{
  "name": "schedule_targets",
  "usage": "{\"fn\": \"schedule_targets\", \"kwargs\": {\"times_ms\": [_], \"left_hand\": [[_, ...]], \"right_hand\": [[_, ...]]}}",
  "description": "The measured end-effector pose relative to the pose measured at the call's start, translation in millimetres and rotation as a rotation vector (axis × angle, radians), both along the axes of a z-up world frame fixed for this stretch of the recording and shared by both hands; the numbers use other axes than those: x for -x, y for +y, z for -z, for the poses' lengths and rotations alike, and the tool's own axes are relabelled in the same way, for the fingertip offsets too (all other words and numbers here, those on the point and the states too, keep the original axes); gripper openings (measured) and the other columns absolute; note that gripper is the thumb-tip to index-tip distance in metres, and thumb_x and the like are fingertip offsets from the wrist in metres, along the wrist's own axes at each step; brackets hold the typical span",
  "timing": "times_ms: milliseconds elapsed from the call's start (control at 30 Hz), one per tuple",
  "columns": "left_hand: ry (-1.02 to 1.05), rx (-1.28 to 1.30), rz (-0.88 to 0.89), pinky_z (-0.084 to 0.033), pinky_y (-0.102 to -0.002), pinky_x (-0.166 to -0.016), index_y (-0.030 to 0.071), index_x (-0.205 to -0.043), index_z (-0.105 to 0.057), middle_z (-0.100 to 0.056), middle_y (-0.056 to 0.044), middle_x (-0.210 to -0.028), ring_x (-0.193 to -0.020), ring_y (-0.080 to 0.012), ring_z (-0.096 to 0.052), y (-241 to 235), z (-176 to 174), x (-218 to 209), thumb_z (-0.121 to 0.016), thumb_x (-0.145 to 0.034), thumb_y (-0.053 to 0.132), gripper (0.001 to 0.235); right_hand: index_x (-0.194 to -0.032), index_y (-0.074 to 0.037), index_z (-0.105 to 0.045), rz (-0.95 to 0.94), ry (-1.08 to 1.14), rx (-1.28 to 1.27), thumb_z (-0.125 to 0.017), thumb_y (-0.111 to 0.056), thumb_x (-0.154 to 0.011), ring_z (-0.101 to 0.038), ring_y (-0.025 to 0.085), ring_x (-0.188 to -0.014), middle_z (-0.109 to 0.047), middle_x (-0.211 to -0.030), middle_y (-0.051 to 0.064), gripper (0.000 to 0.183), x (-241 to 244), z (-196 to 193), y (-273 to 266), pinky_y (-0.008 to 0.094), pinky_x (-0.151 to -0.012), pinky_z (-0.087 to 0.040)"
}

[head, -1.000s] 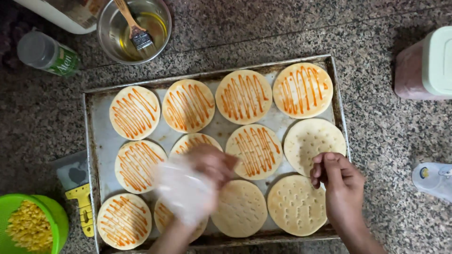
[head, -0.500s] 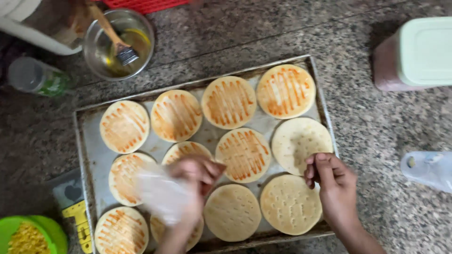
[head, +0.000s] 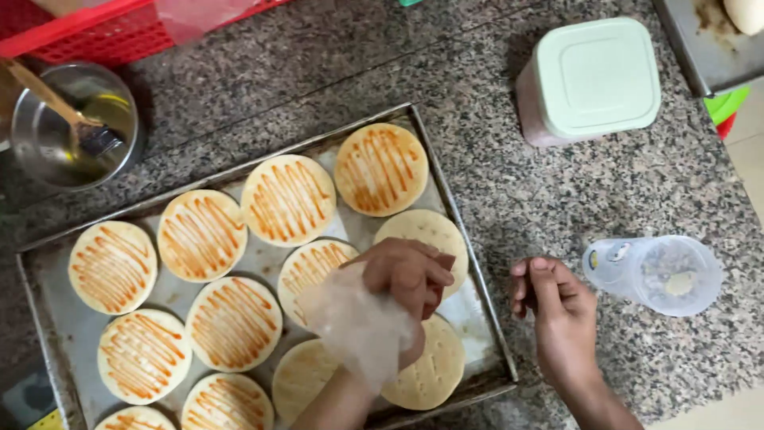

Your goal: The person prepares small pizzas by drizzling sauce and adding ham slices onto dough rounds on a baking tray. They then move to a stovetop to deep-fry elongated dough pieces in a pan of oil, using chopsticks to turn them.

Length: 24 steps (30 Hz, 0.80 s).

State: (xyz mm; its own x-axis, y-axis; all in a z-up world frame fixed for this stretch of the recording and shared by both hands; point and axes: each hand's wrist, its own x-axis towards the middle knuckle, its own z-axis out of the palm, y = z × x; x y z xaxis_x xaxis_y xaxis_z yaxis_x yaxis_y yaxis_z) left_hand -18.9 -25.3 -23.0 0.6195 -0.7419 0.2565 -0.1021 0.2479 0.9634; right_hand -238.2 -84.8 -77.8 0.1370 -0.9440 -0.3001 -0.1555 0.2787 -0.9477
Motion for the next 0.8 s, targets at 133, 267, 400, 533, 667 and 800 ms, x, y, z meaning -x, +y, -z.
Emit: {"fn": "schedule_targets", "kwargs": {"times_ms": [133,267,400,533,667,800], "left_hand": [[0.163,0.032,0.073,-0.081,-0.039,-0.084,0.014,-0.084,-0.066,-0.081,-0.003,-0.092,-0.103,-0.0221,-0.083,-21.9,7.2,6.5,-0.051,-0.131,0.047,0.059],[0.370,0.073,0.158,-0.079,-0.038,-0.083,0.014,-0.088,-0.066,-0.081,-0.003,-0.093,-0.101,-0.0213,-0.083,-32.5,12.6,-12.4,-0.055,-0.129,0.047,0.054],[0.504,0.100,0.213,-0.078,-0.037,-0.081,0.015,-0.090,-0.066,-0.081,-0.003,-0.094,-0.100,-0.0209,-0.082,-21.9,15.2,-12.8,-0.058,-0.128,0.047,0.051],[0.703,0.147,0.294,-0.077,-0.036,-0.079,0.015,-0.093,-0.067,-0.081,-0.002,-0.096,-0.098,-0.0201,-0.082,-2.3,17.8,-13.8,-0.062,-0.126,0.048,0.046],[0.913,0.195,0.371,-0.075,-0.035,-0.077,0.016,-0.097,-0.067,-0.080,-0.002,-0.097,-0.097,-0.0194,-0.082,-1.5,21.3,-27.0,-0.066,-0.124,0.048,0.042],[1.048,0.231,0.425,-0.074,-0.034,-0.076,0.016,-0.099,-0.067,-0.080,-0.002,-0.098,-0.096,-0.0189,-0.082,17.1,24.9,-24.6,-0.068,-0.123,0.048,0.040]], "right_hand": [[-0.113,-0.001,-0.081,0.022,-0.020,-0.036,-0.057,-0.024,-0.135,-0.063,0.021,-0.071,-0.068,-0.083,0.010,0.041,14.7,5.4,-5.6,0.037,-0.064,-0.052],[-0.116,-0.002,-0.082,-0.016,0.039,-0.031,-0.054,-0.022,-0.136,-0.065,0.021,-0.074,-0.072,-0.086,0.009,0.039,26.9,6.2,-8.2,0.038,-0.066,-0.055],[-0.115,-0.003,-0.082,-0.009,0.023,-0.043,-0.055,-0.024,-0.136,-0.064,0.022,-0.074,-0.070,-0.085,0.009,0.040,27.7,11.7,-6.4,0.039,-0.067,-0.053],[-0.114,-0.001,-0.081,-0.025,-0.021,-0.036,-0.054,-0.021,-0.135,-0.064,0.022,-0.074,-0.070,-0.085,0.010,0.040,24.2,10.7,-6.6,0.039,-0.067,-0.054],[-0.113,-0.001,-0.080,-0.027,-0.024,-0.002,-0.055,-0.023,-0.136,-0.064,0.021,-0.073,-0.068,-0.083,0.009,0.041,19.4,7.5,-4.9,0.037,-0.067,-0.054],[-0.115,-0.001,-0.081,-0.028,-0.010,-0.041,-0.055,-0.025,-0.136,-0.065,0.022,-0.072,-0.070,-0.085,0.010,0.042,23.6,10.5,-2.7,0.038,-0.065,-0.054]]}}
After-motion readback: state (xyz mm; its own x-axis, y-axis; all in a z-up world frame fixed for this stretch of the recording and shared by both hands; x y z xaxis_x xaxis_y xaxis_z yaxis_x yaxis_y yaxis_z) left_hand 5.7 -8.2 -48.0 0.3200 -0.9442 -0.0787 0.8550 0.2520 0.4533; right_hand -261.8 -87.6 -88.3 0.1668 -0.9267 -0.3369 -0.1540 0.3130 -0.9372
